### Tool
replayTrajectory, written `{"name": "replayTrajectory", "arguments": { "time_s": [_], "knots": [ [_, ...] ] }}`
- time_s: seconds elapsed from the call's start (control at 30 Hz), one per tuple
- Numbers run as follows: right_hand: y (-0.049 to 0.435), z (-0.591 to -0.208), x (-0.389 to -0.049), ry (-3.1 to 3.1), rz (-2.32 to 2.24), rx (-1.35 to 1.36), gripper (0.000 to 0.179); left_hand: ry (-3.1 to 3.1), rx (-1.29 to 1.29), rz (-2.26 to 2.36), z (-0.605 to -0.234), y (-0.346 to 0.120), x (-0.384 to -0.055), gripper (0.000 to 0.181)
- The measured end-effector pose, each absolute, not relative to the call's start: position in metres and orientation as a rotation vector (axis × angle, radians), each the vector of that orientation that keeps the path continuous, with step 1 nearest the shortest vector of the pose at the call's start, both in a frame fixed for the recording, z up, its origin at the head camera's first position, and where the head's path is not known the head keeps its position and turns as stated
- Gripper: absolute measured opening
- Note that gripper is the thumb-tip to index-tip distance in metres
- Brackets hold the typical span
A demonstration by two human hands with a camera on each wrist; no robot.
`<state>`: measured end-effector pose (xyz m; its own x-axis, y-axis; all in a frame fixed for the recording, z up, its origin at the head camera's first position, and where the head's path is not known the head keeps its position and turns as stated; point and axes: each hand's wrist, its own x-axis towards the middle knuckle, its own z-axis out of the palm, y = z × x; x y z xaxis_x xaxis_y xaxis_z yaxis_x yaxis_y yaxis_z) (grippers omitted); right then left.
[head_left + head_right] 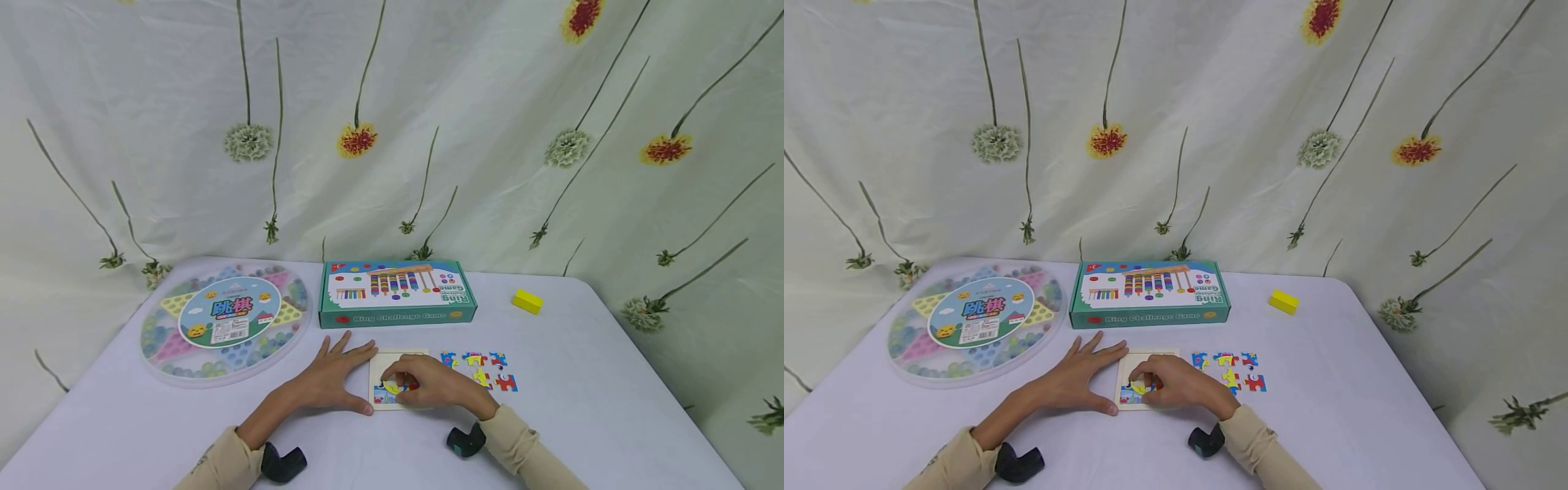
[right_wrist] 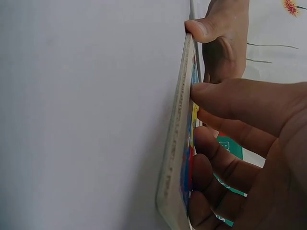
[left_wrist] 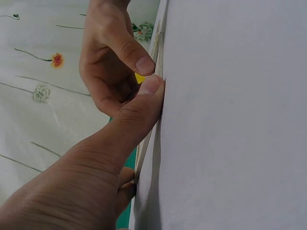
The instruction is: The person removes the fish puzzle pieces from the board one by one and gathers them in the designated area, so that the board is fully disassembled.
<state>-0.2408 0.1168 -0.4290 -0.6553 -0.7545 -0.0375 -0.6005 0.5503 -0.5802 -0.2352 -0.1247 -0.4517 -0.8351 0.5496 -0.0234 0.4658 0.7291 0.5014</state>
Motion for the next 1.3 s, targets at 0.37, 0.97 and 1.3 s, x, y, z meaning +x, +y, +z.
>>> {"name": "replayTrajectory", "arguments": {
  "time_s": [0.37,0.97,1.3],
  "knots": [
    [0.1157,-0.4275,-0.2405,2.503,-0.774,-1.113,0.032,2.763,0.821,0.736,-0.4514,-0.1247,-0.2351,0.103],
    [0.1155,-0.4278,-0.2403,2.480,-0.833,-1.080,0.032,2.772,0.835,0.726,-0.4533,-0.1249,-0.2364,0.104],
    [0.1143,-0.4278,-0.2404,2.470,-0.861,-1.079,0.033,2.767,0.828,0.735,-0.4524,-0.1245,-0.2357,0.103]
  ]
}}
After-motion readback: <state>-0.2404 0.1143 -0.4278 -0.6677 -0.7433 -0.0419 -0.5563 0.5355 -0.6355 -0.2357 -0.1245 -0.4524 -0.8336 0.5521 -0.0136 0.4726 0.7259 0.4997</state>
